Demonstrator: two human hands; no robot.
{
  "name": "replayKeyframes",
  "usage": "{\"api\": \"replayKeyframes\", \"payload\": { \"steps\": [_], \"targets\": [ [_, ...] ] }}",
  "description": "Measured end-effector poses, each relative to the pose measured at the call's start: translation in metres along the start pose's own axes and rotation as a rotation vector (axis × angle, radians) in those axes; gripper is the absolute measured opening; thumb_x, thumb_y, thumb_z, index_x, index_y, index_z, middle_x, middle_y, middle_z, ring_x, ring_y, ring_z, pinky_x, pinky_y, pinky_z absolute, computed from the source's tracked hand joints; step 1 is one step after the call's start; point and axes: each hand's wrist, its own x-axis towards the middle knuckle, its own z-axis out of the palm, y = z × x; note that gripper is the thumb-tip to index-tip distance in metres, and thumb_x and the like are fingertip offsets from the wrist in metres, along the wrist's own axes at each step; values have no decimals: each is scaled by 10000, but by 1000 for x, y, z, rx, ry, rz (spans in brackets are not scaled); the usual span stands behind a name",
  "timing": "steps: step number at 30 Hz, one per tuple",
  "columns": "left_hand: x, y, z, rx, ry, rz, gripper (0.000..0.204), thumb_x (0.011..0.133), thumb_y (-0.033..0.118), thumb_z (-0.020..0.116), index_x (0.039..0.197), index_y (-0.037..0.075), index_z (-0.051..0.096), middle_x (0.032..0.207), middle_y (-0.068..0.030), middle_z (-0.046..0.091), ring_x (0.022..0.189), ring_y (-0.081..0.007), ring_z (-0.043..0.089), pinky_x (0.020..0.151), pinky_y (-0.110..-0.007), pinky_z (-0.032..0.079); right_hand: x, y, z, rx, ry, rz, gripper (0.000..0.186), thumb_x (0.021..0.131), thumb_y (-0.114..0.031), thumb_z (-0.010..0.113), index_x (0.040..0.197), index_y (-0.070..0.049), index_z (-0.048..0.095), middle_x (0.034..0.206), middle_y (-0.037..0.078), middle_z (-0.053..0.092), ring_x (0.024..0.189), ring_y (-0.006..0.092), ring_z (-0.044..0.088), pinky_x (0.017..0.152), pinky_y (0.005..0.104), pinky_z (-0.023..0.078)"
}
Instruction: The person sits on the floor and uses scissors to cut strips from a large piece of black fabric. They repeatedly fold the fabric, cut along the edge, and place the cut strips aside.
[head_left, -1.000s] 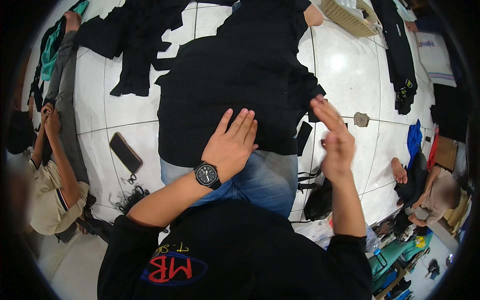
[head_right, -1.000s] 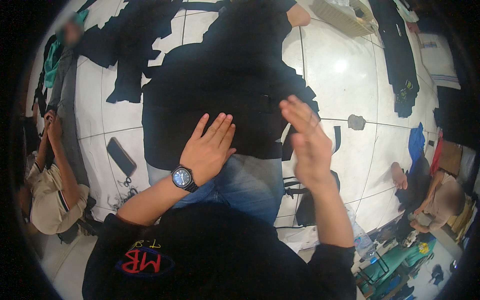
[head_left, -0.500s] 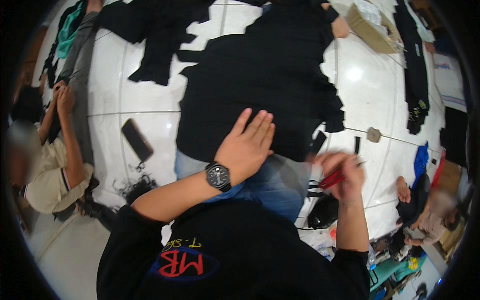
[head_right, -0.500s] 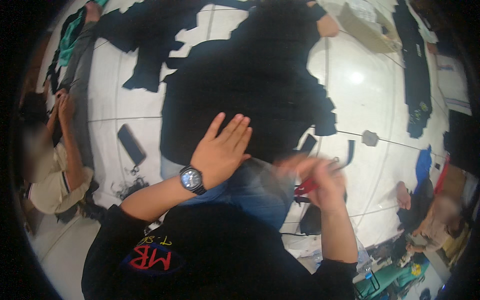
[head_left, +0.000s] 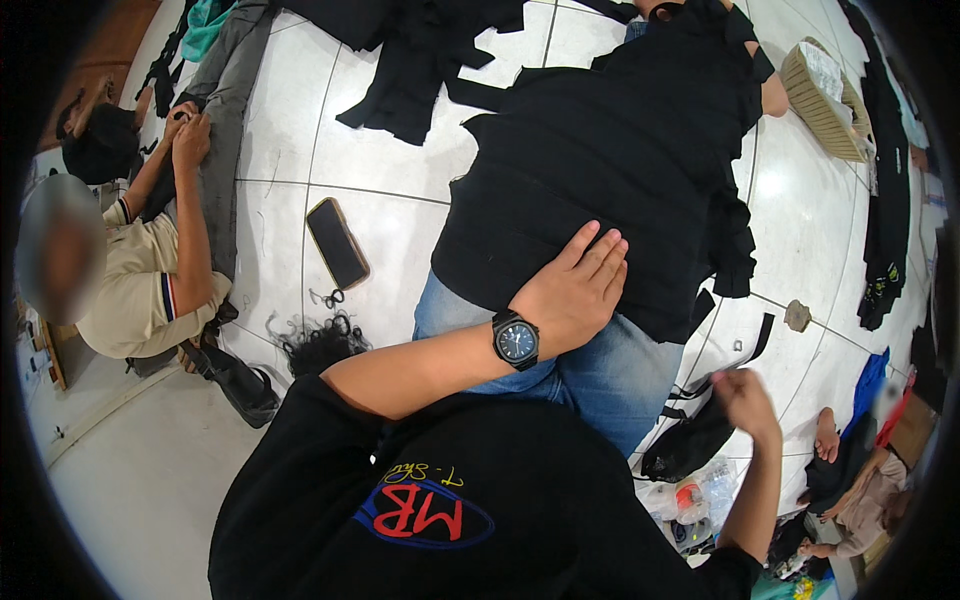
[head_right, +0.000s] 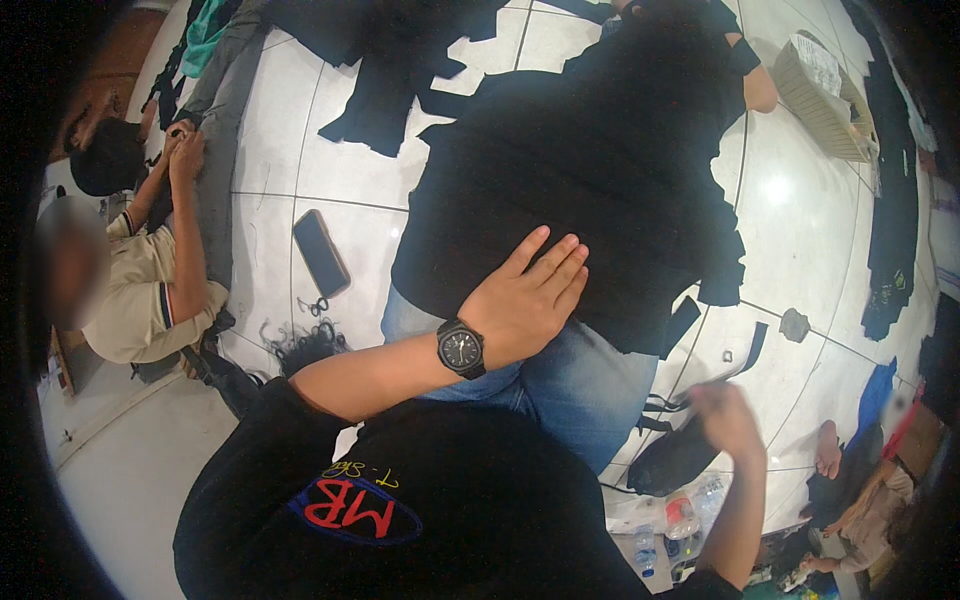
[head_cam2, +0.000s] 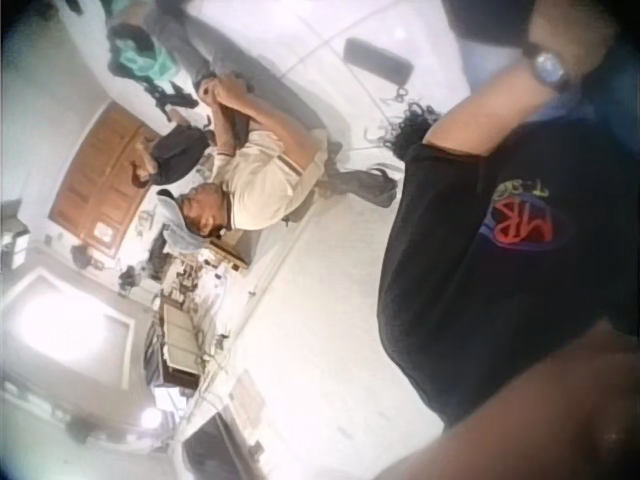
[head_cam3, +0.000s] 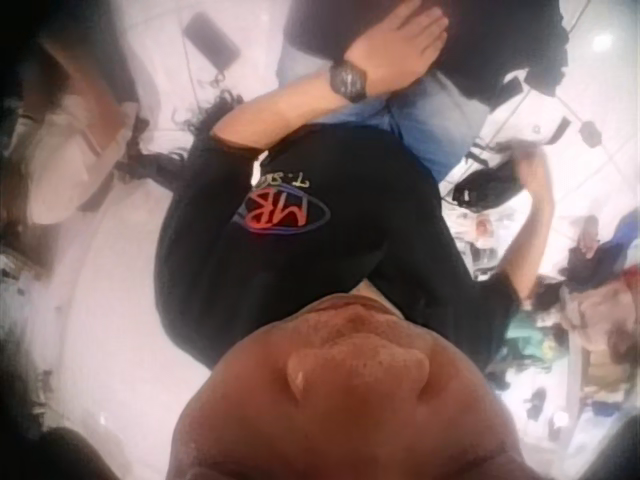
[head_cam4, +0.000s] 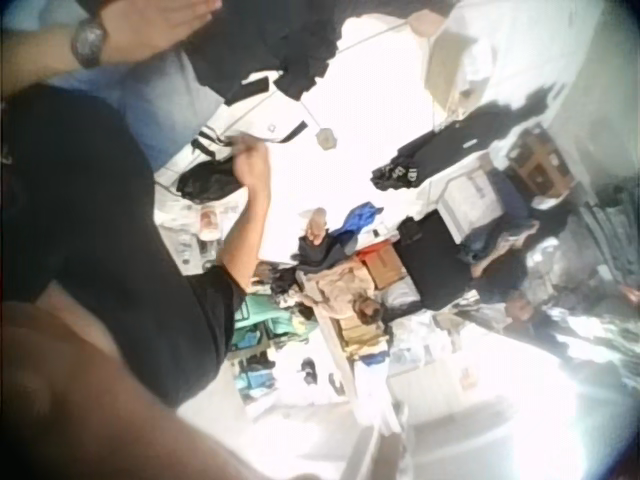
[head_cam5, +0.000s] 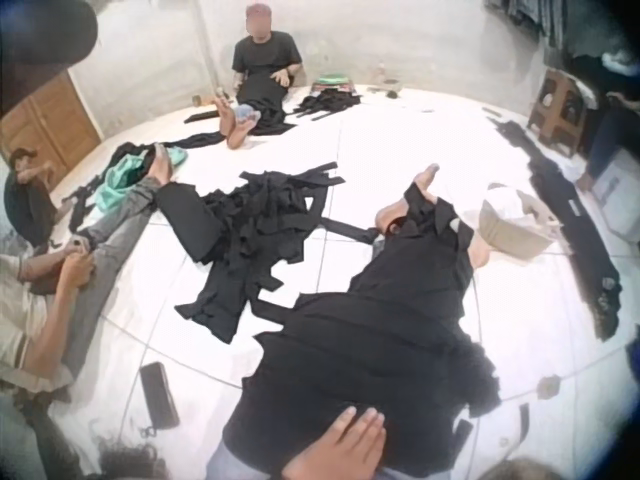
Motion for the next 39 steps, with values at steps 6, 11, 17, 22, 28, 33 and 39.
{"api": "replayKeyframes", "payload": {
  "steps": [6,11,17,22,28,33,39],
  "targets": [
    [-2,0,-4,-38,0,-18,393,984,232,530,1262,-22,643,1388,-190,601,1375,-306,503,1205,-521,264,19,-127,18,413,619,-827,477,996,-390,567,1065,68,677,1250,243,647,1111,338,622,954,451,462],
    [-2,-3,0,-31,20,8,380,990,225,527,1252,-22,648,1373,-184,612,1356,-304,518,1202,-516,272,29,-67,17,-659,540,-681,237,879,-197,703,778,-39,559,749,145,589,777,359,565,726,459,449],
    [-1,4,2,-39,60,-8,371,965,198,537,1242,-16,660,1364,-180,623,1363,-302,519,1201,-522,278,0,29,-18,-620,492,-104,114,864,-121,645,830,-19,682,819,197,671,773,420,608,726,473,486],
    [-3,5,-12,-114,33,75,370,972,221,552,1244,-1,667,1366,-172,625,1364,-303,518,1196,-535,282,-18,-91,19,946,-214,-624,529,1021,-453,541,889,27,719,826,178,693,844,308,664,757,443,516],
    [-6,-10,-23,-166,39,-2,476,916,329,659,1272,12,654,1417,-166,589,1414,-287,463,1214,-519,260,11,-129,15,-690,648,-686,176,850,-137,676,953,3,656,918,212,652,926,410,612,921,485,463],
    [-11,-17,-11,-48,68,38,402,948,229,583,1270,-3,653,1400,-175,602,1397,-278,488,1213,-514,274,2,-56,10,-613,475,-589,227,800,-100,709,717,-46,504,709,156,536,714,384,511,694,480,399],
    [-12,-18,-9,-71,93,24,370,955,151,515,1256,-7,661,1373,-182,623,1370,-280,520,1203,-508,296,-10,31,-28,-670,531,-88,289,961,-176,593,738,7,603,707,235,599,710,451,562,678,522,432]
  ]
}}
